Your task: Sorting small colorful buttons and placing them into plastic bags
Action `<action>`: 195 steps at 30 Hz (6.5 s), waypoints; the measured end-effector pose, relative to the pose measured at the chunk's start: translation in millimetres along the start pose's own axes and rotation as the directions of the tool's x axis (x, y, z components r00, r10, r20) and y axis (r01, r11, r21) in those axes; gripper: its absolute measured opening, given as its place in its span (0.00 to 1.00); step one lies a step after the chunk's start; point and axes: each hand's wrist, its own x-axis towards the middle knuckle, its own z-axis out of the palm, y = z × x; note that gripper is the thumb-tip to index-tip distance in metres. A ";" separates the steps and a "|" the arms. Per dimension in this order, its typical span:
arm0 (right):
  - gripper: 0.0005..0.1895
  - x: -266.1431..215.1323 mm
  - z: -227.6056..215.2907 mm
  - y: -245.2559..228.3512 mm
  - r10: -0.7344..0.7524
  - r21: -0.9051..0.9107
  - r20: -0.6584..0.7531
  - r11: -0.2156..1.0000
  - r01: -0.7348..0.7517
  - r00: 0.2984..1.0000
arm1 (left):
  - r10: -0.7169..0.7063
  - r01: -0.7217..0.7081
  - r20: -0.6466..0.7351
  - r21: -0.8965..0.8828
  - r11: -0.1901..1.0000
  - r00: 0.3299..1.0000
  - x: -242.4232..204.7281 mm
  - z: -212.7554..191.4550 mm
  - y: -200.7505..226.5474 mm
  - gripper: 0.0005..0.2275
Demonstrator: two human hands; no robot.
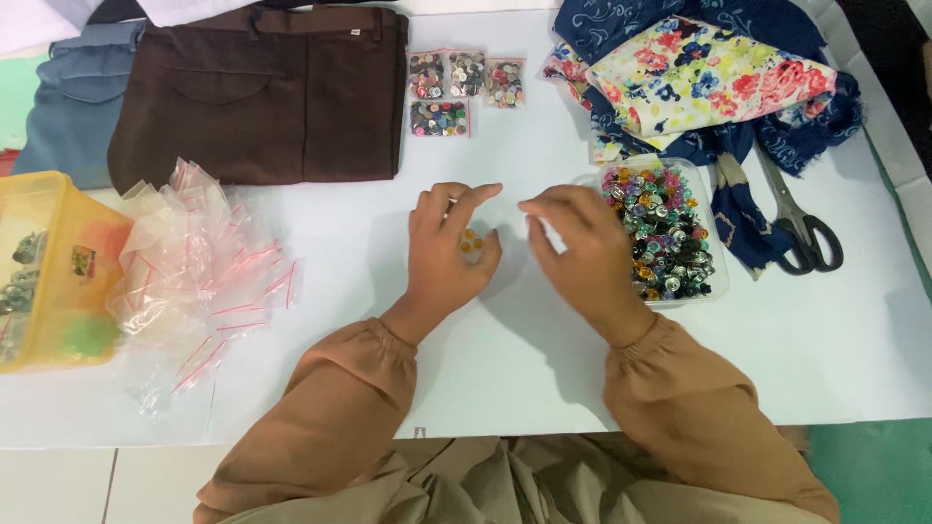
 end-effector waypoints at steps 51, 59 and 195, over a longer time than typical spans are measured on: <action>0.07 -43.8 -59.3 145.3 0.295 -0.203 0.158 0.944 -0.261 0.942 | 0.068 -0.181 0.343 0.310 0.934 0.937 52.3 137.7 55.0 0.05; 0.06 -46.4 -59.9 144.7 0.297 -0.165 0.089 0.946 -0.280 0.951 | 0.132 -0.202 0.262 0.260 0.944 0.956 45.0 149.6 45.9 0.03; 0.10 -72.8 -88.3 102.4 0.500 0.133 0.051 0.855 -0.502 0.864 | 0.203 -0.205 0.637 -0.071 0.976 0.744 45.3 112.0 83.8 0.06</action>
